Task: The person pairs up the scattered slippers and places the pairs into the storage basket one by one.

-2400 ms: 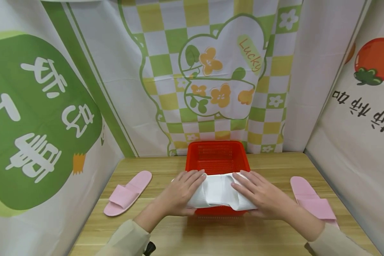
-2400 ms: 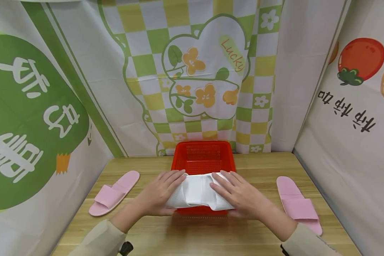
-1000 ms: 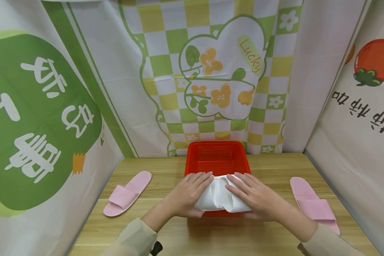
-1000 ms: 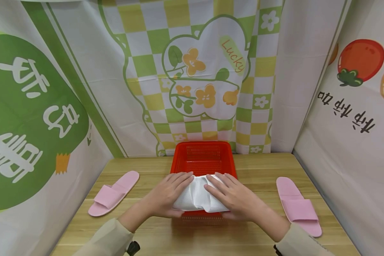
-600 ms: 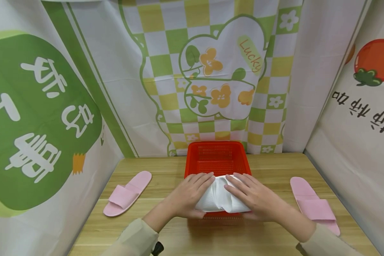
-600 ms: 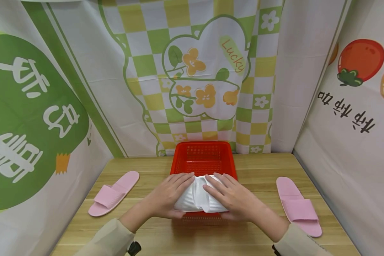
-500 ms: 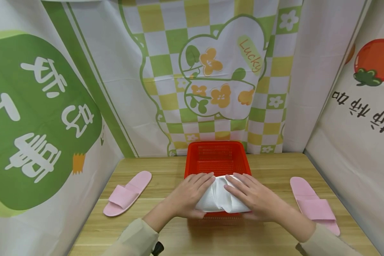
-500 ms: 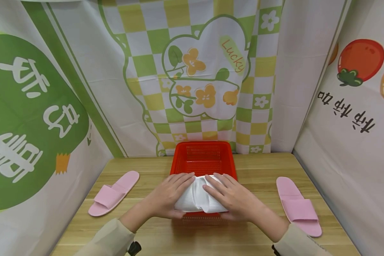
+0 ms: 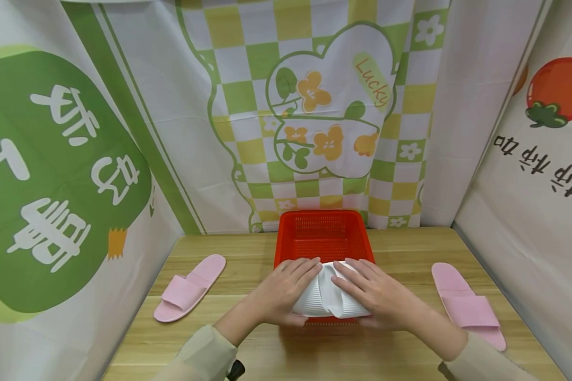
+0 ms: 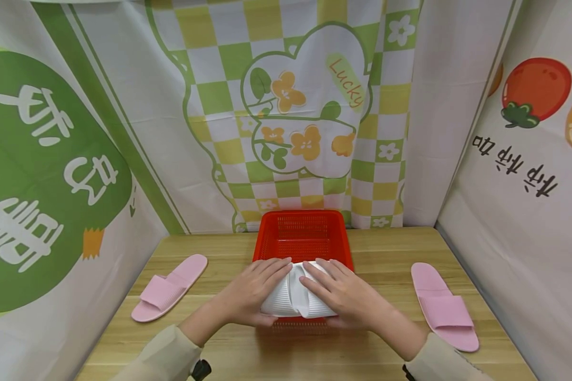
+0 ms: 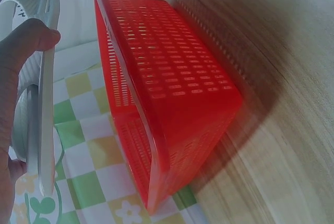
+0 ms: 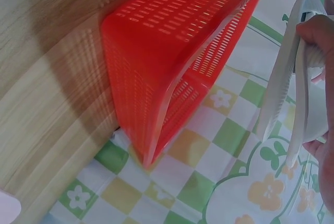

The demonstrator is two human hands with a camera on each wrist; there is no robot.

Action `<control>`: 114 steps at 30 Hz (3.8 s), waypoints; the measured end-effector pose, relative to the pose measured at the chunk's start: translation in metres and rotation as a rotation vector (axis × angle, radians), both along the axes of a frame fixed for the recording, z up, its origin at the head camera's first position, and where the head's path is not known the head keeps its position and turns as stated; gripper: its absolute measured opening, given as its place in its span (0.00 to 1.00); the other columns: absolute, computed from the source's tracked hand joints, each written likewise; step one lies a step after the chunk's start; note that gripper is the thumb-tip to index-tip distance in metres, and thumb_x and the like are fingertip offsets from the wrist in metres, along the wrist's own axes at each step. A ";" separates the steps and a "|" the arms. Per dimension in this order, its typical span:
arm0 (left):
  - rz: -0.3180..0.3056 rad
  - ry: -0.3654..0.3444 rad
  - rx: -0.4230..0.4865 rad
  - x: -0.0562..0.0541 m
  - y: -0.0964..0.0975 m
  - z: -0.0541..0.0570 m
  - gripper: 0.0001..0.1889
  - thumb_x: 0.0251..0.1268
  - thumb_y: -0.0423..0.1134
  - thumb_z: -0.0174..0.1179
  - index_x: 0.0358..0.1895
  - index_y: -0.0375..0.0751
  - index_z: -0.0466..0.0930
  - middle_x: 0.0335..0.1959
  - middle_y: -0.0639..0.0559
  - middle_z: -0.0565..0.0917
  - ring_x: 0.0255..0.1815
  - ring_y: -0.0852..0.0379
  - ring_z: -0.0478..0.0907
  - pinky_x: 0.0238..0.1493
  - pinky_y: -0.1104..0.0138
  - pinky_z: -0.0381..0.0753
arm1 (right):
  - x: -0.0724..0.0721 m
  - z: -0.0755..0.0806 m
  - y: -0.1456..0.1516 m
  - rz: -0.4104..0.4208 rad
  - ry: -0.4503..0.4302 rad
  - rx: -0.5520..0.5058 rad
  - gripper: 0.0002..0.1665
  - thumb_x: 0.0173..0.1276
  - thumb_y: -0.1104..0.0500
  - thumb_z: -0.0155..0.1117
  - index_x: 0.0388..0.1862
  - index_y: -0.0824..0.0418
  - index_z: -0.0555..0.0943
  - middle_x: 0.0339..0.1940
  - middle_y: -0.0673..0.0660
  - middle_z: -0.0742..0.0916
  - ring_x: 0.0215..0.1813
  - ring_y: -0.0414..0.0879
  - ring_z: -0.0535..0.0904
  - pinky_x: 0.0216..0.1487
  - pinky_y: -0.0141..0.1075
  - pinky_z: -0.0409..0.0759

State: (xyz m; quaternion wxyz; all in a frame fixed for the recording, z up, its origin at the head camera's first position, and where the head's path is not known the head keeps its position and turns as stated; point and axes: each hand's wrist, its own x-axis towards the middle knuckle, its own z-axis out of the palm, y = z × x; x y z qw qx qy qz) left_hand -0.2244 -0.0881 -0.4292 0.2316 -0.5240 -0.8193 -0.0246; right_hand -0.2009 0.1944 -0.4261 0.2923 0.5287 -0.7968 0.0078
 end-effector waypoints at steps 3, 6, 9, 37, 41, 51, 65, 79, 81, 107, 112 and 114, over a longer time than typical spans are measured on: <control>-0.004 0.001 -0.003 0.000 0.000 0.001 0.54 0.41 0.60 0.70 0.71 0.34 0.59 0.71 0.44 0.64 0.65 0.48 0.65 0.61 0.57 0.70 | 0.000 0.000 -0.001 0.004 0.006 -0.003 0.64 0.33 0.43 0.81 0.70 0.64 0.66 0.69 0.66 0.71 0.64 0.64 0.69 0.60 0.53 0.70; -0.008 0.004 0.002 0.000 0.000 0.001 0.53 0.41 0.60 0.70 0.71 0.34 0.60 0.71 0.44 0.64 0.65 0.48 0.65 0.61 0.57 0.70 | 0.000 0.001 -0.002 0.005 0.009 -0.003 0.63 0.33 0.43 0.81 0.69 0.64 0.67 0.69 0.67 0.71 0.64 0.64 0.69 0.61 0.53 0.70; -0.005 -0.004 -0.001 0.000 0.001 0.002 0.53 0.41 0.60 0.70 0.71 0.35 0.60 0.71 0.44 0.64 0.65 0.48 0.65 0.62 0.57 0.70 | 0.001 0.002 -0.004 0.004 0.007 0.003 0.64 0.33 0.43 0.82 0.69 0.65 0.67 0.69 0.67 0.71 0.65 0.63 0.69 0.62 0.53 0.69; 0.015 -0.034 -0.015 0.000 0.003 0.000 0.56 0.38 0.60 0.73 0.72 0.37 0.58 0.72 0.45 0.63 0.67 0.48 0.63 0.64 0.56 0.67 | 0.000 -0.002 -0.004 -0.013 -0.015 0.006 0.65 0.33 0.44 0.82 0.71 0.64 0.64 0.70 0.66 0.69 0.65 0.63 0.68 0.59 0.53 0.72; 0.002 -0.039 -0.002 0.000 0.003 0.000 0.57 0.37 0.59 0.74 0.72 0.36 0.58 0.72 0.45 0.63 0.67 0.48 0.63 0.64 0.56 0.68 | 0.000 -0.001 -0.003 -0.010 -0.012 -0.001 0.62 0.39 0.41 0.79 0.71 0.63 0.65 0.70 0.65 0.69 0.65 0.62 0.69 0.59 0.53 0.72; -0.036 -0.052 0.006 -0.002 0.000 0.000 0.54 0.41 0.60 0.71 0.72 0.35 0.58 0.72 0.45 0.63 0.67 0.49 0.63 0.64 0.57 0.67 | 0.003 0.001 -0.004 0.002 -0.020 -0.014 0.53 0.57 0.31 0.64 0.72 0.62 0.65 0.70 0.65 0.70 0.65 0.60 0.70 0.61 0.52 0.70; -0.101 -0.120 0.039 -0.005 -0.003 0.000 0.53 0.40 0.57 0.70 0.72 0.35 0.58 0.72 0.45 0.62 0.68 0.51 0.62 0.67 0.60 0.63 | 0.002 0.003 -0.003 0.070 -0.006 -0.031 0.49 0.57 0.34 0.64 0.70 0.61 0.68 0.68 0.67 0.72 0.62 0.60 0.71 0.62 0.51 0.71; -0.090 -0.112 0.014 -0.004 -0.001 -0.001 0.53 0.41 0.57 0.70 0.72 0.36 0.58 0.72 0.45 0.62 0.68 0.51 0.62 0.67 0.60 0.63 | 0.001 0.001 -0.007 0.083 0.077 -0.049 0.46 0.58 0.34 0.61 0.66 0.63 0.71 0.64 0.68 0.75 0.58 0.61 0.75 0.58 0.49 0.74; -0.092 -0.103 0.014 -0.004 -0.001 -0.001 0.54 0.40 0.57 0.70 0.72 0.35 0.58 0.72 0.45 0.63 0.68 0.51 0.63 0.67 0.60 0.63 | 0.001 0.000 -0.007 0.085 0.082 -0.051 0.46 0.57 0.35 0.61 0.66 0.63 0.72 0.64 0.68 0.75 0.57 0.61 0.75 0.58 0.49 0.74; -0.120 -0.082 0.037 -0.009 -0.003 -0.006 0.56 0.37 0.57 0.72 0.72 0.35 0.57 0.72 0.44 0.63 0.69 0.50 0.62 0.67 0.59 0.64 | 0.004 0.001 -0.007 0.074 0.038 -0.035 0.47 0.51 0.38 0.68 0.67 0.60 0.72 0.65 0.69 0.74 0.60 0.62 0.73 0.58 0.52 0.73; -0.130 -0.079 0.051 -0.010 -0.004 -0.007 0.56 0.37 0.57 0.72 0.72 0.34 0.57 0.72 0.44 0.63 0.68 0.49 0.62 0.67 0.59 0.64 | 0.005 0.001 -0.007 0.063 0.029 -0.032 0.48 0.50 0.38 0.70 0.67 0.59 0.72 0.66 0.69 0.73 0.60 0.62 0.72 0.58 0.52 0.73; -0.129 -0.087 0.049 -0.010 -0.003 -0.007 0.56 0.37 0.57 0.72 0.72 0.35 0.57 0.72 0.44 0.62 0.69 0.49 0.62 0.67 0.59 0.63 | 0.005 0.000 -0.007 0.063 0.031 -0.032 0.48 0.50 0.38 0.70 0.67 0.59 0.72 0.66 0.68 0.73 0.60 0.62 0.73 0.58 0.52 0.73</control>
